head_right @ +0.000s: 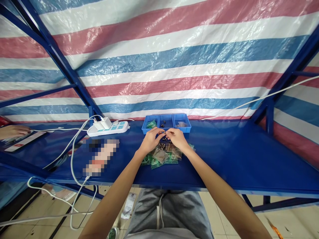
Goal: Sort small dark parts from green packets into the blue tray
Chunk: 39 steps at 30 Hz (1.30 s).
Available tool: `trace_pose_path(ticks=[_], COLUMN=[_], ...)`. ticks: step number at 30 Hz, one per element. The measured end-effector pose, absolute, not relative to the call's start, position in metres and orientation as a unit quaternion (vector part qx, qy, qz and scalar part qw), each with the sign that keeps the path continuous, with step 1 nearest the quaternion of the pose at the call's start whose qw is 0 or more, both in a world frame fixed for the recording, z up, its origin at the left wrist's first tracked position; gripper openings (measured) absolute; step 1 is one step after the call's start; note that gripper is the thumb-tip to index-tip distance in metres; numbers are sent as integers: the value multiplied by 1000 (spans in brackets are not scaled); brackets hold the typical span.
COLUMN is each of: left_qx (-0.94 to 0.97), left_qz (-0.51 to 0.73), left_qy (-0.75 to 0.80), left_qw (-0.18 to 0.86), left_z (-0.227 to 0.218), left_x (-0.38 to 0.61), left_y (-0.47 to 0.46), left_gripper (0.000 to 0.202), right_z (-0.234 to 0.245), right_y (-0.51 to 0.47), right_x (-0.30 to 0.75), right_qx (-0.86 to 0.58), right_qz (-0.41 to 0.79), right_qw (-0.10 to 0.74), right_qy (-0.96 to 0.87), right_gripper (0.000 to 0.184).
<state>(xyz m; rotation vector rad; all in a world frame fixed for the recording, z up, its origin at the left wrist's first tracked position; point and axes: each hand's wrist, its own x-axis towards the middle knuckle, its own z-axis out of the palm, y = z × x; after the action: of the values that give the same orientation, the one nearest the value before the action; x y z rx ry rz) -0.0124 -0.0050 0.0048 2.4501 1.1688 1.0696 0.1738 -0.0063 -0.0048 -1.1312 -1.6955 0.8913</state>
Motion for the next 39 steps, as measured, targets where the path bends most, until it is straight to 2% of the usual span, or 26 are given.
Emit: trace_pose_path(ticks=[11,15,23,29,33,39], left_qx=[827,826,798,796,805,804], left_qz=[361,351,366,336,318,306], left_qy=[415,428,468,498,494,503], left_qw=[113,108,96,75,74,78], left_z=[2,5,11,7,3,3], left_x=[-13,-12,-14,-18,-20,-19], left_y=[-3,-5,-8,-6,-2,-3], left_gripper=[29,32,39,25,22,25], right_z=[-1,2,13,21,10,1], right_y=[-11,-15,6,52,34,4], right_x=[168,166,185,197,199,195], right_qx=[-464,-440,-458,-530,-497,-450], right_qz=[221,207,161,104,61,84], right_qw=[451,448,446,466,429,316], right_qy=[-730,-750,-752,-701,-752,-831], right_gripper=[14,11,19,27,24,21])
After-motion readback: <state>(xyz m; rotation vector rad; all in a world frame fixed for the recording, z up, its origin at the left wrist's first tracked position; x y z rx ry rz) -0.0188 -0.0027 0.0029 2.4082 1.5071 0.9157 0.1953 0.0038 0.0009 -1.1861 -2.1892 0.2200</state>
